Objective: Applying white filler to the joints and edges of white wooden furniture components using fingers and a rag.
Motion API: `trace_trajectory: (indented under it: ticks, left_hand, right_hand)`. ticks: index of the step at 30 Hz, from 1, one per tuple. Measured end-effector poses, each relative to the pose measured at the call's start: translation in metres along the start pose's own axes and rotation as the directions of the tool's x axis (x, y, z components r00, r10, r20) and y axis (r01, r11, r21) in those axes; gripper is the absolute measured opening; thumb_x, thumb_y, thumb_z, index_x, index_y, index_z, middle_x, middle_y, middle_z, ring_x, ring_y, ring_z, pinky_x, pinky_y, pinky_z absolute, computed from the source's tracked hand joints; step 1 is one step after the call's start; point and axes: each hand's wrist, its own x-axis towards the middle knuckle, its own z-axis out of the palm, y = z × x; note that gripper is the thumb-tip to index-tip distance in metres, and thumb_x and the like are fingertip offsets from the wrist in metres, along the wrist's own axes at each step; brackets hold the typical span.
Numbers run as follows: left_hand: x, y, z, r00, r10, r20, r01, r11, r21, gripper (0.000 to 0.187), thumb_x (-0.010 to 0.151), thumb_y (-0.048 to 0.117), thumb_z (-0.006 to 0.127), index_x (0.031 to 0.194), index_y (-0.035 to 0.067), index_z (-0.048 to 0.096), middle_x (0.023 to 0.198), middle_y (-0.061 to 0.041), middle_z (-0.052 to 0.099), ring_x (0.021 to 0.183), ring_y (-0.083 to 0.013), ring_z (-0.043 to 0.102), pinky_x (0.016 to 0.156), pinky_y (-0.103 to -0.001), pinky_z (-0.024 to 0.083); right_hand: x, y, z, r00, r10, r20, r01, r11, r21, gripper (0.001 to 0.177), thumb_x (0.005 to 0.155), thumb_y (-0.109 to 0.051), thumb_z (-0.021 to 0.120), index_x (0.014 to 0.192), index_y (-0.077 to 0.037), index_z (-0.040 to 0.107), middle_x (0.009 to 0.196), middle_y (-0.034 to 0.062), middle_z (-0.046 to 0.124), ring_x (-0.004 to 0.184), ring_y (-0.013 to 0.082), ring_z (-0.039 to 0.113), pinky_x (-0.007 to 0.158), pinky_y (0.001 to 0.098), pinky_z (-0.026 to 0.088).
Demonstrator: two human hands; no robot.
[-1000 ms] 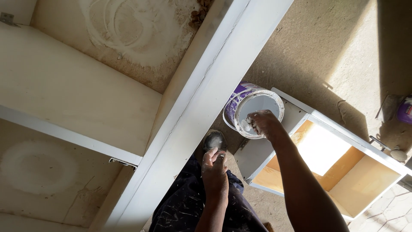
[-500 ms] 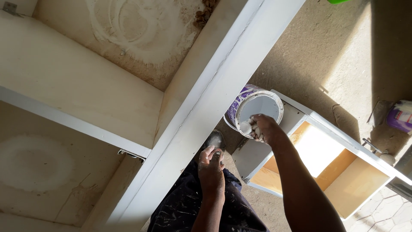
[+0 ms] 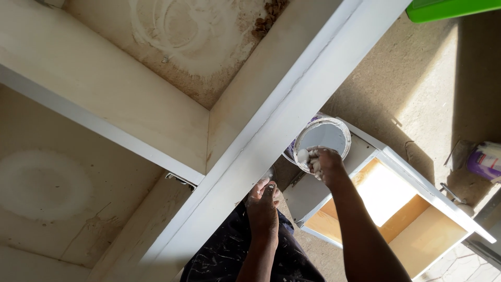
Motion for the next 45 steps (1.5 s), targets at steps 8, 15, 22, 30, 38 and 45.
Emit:
trace_trajectory:
  ticks: [8, 15, 22, 30, 38, 45]
  left_hand:
    - [-0.037, 0.042, -0.005, 0.834, 0.177, 0.523, -0.138, 0.984, -0.112, 0.063, 0.081, 0.043, 0.067, 0.135, 0.01, 0.064, 0.124, -0.011, 0.075, 0.098, -0.0177, 0.073, 0.084, -0.03, 0.059]
    - [-0.05, 0.065, -0.016, 0.764, 0.256, 0.592, -0.105, 0.955, -0.278, 0.074, 0.074, 0.046, 0.071, 0.137, 0.007, 0.063, 0.126, -0.012, 0.072, 0.103, -0.0218, 0.072, 0.093, -0.036, 0.054]
    - [-0.06, 0.082, -0.039, 0.895, -0.003, 0.446, 0.064, 0.99, -0.122, 0.041, 0.088, 0.045, 0.061, 0.111, 0.016, 0.079, 0.117, -0.003, 0.078, 0.11, -0.0096, 0.069, 0.111, -0.03, 0.038]
    - [-0.047, 0.071, -0.053, 0.888, -0.039, 0.459, 0.065, 0.997, -0.043, 0.036, 0.089, 0.044, 0.05, 0.103, 0.026, 0.079, 0.113, 0.006, 0.079, 0.107, -0.0075, 0.07, 0.123, -0.035, 0.026]
    - [-0.03, 0.047, -0.049, 0.871, 0.138, 0.471, -0.077, 0.986, -0.147, 0.039, 0.091, 0.04, 0.046, 0.088, 0.022, 0.08, 0.109, 0.004, 0.081, 0.097, -0.0134, 0.073, 0.114, -0.034, 0.041]
    - [-0.034, 0.051, -0.041, 0.803, 0.186, 0.566, -0.074, 0.974, -0.215, 0.041, 0.096, 0.041, 0.046, 0.115, 0.021, 0.076, 0.114, -0.001, 0.078, 0.104, -0.0153, 0.068, 0.11, -0.031, 0.044]
  right_hand:
    - [-0.16, -0.089, -0.056, 0.692, -0.493, 0.527, 0.253, 0.85, 0.463, 0.049, 0.081, -0.017, 0.078, 0.122, 0.008, 0.065, 0.103, 0.0189, 0.074, 0.08, 0.0255, 0.068, 0.068, 0.0359, 0.052]
    - [-0.244, -0.136, -0.005, 0.704, -0.52, 0.484, 0.326, 0.842, 0.43, 0.037, 0.085, -0.011, 0.076, 0.119, 0.003, 0.069, 0.089, 0.0202, 0.073, 0.072, 0.0278, 0.069, 0.064, 0.0319, 0.054]
    - [-0.308, -0.153, 0.08, 0.676, -0.684, 0.274, 0.735, 0.6, -0.317, 0.023, 0.083, -0.001, 0.065, 0.102, -0.001, 0.078, 0.102, 0.0082, 0.08, 0.098, 0.0167, 0.075, 0.085, 0.0275, 0.059]
    - [-0.321, -0.124, 0.118, 0.165, -0.843, 0.512, 0.969, 0.043, -0.242, 0.007, 0.088, 0.0, 0.069, 0.085, -0.005, 0.07, 0.094, 0.0077, 0.073, 0.093, 0.0218, 0.072, 0.086, 0.0323, 0.054]
    - [-0.286, -0.122, 0.099, 0.274, -0.884, 0.378, 0.896, 0.093, -0.434, 0.016, 0.092, 0.007, 0.074, 0.107, 0.001, 0.072, 0.103, 0.0094, 0.071, 0.097, 0.0184, 0.069, 0.079, 0.024, 0.053]
    - [-0.306, -0.111, 0.115, 0.242, -0.832, 0.5, 0.968, 0.17, -0.186, 0.013, 0.092, -0.006, 0.068, 0.103, -0.01, 0.072, 0.103, 0.0069, 0.071, 0.098, 0.0215, 0.07, 0.083, 0.0322, 0.059]
